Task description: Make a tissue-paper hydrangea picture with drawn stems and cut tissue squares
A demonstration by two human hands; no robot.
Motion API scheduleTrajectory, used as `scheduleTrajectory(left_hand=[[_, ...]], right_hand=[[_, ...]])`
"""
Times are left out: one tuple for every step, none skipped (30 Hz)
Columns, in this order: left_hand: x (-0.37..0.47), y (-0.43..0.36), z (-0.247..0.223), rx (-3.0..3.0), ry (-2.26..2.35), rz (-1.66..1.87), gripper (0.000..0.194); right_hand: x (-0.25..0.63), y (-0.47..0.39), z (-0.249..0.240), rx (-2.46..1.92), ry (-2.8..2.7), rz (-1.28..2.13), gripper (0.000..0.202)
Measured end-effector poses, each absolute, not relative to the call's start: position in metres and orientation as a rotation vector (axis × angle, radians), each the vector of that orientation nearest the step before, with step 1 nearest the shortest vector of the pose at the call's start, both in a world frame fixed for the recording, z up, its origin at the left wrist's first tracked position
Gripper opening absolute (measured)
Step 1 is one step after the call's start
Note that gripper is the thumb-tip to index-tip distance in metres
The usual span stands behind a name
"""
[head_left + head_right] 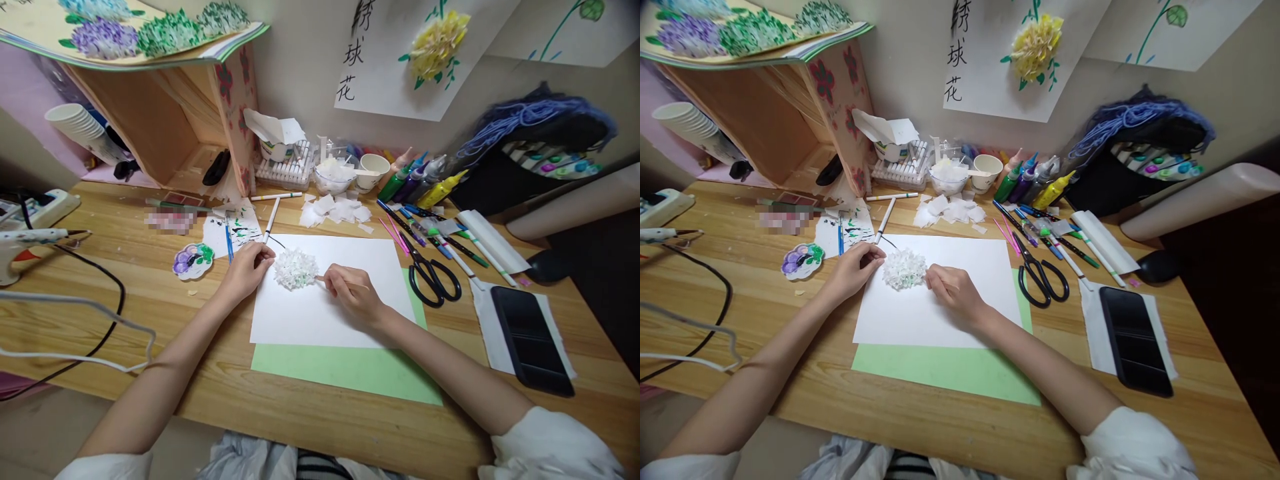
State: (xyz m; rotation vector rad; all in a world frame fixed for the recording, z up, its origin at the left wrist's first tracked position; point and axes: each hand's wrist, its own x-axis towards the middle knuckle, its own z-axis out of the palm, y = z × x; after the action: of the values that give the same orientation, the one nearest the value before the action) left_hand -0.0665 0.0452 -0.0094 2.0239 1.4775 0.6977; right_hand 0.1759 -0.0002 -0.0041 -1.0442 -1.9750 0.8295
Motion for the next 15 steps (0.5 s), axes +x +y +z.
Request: scheduleTrajectory(left_hand=[[-0.067, 0.045, -0.01, 2.024, 1.475, 0.7, 0.006], [-0.067, 0.045, -0.01, 2.022, 1.473, 0.703, 0.006], [-0.067, 0.045, -0.01, 2.02, 1.47, 0.707, 0.006], [-0.067, 0.045, -0.011, 2.019, 1.47, 0.711, 0.007], [-0.067, 0.045, -0.011, 2.018, 1.47, 0.712, 0.007], [-0.068, 0.045, -0.011, 2.018, 1.47, 0.712, 0.007], [-0.067, 0.045, -0.011, 2.019, 1.47, 0.71, 0.007], [-0.067, 0.045, -0.01, 2.02, 1.47, 0.709, 0.007], [-0.067, 0.045, -0.01, 2.022, 1.469, 0.707, 0.008], [-0.067, 0.045, -0.01, 2.022, 1.469, 0.706, 0.008], [-0.067, 0.044, -0.01, 2.023, 1.471, 0.704, 0.008], [-0.067, 0.044, -0.01, 2.022, 1.474, 0.701, 0.008], [-0.066, 0.044, -0.01, 2.023, 1.476, 0.699, 0.008], [-0.067, 0.044, -0.01, 2.023, 1.477, 0.696, 0.008], [-0.067, 0.044, -0.01, 2.024, 1.477, 0.695, 0.008]], right_hand=[[0.175, 0.0, -0.005, -1.051, -1.968, 0.834, 0.032], [0.175, 0.0, -0.006, -1.055, -1.965, 0.839, 0.032], [0.174, 0.0, -0.007, -1.059, -1.963, 0.847, 0.032], [0.174, 0.0, -0.007, -1.061, -1.96, 0.859, 0.032], [0.174, 0.001, -0.008, -1.062, -1.955, 0.871, 0.033], [0.173, 0.001, -0.008, -1.061, -1.951, 0.882, 0.034], [0.173, 0.001, -0.009, -1.061, -1.95, 0.891, 0.034], [0.172, 0.002, -0.009, -1.061, -1.953, 0.891, 0.035], [0.172, 0.003, -0.009, -1.062, -1.962, 0.885, 0.036], [0.171, 0.003, -0.008, -1.067, -1.972, 0.875, 0.037], [0.17, 0.004, -0.007, -1.075, -1.983, 0.866, 0.037], [0.169, 0.005, -0.005, -1.086, -1.99, 0.86, 0.038], [0.168, 0.006, -0.003, -1.101, -1.996, 0.858, 0.038], [0.166, 0.007, -0.001, -1.12, -1.999, 0.86, 0.038], [0.164, 0.009, 0.002, -1.142, -2.003, 0.865, 0.038]])
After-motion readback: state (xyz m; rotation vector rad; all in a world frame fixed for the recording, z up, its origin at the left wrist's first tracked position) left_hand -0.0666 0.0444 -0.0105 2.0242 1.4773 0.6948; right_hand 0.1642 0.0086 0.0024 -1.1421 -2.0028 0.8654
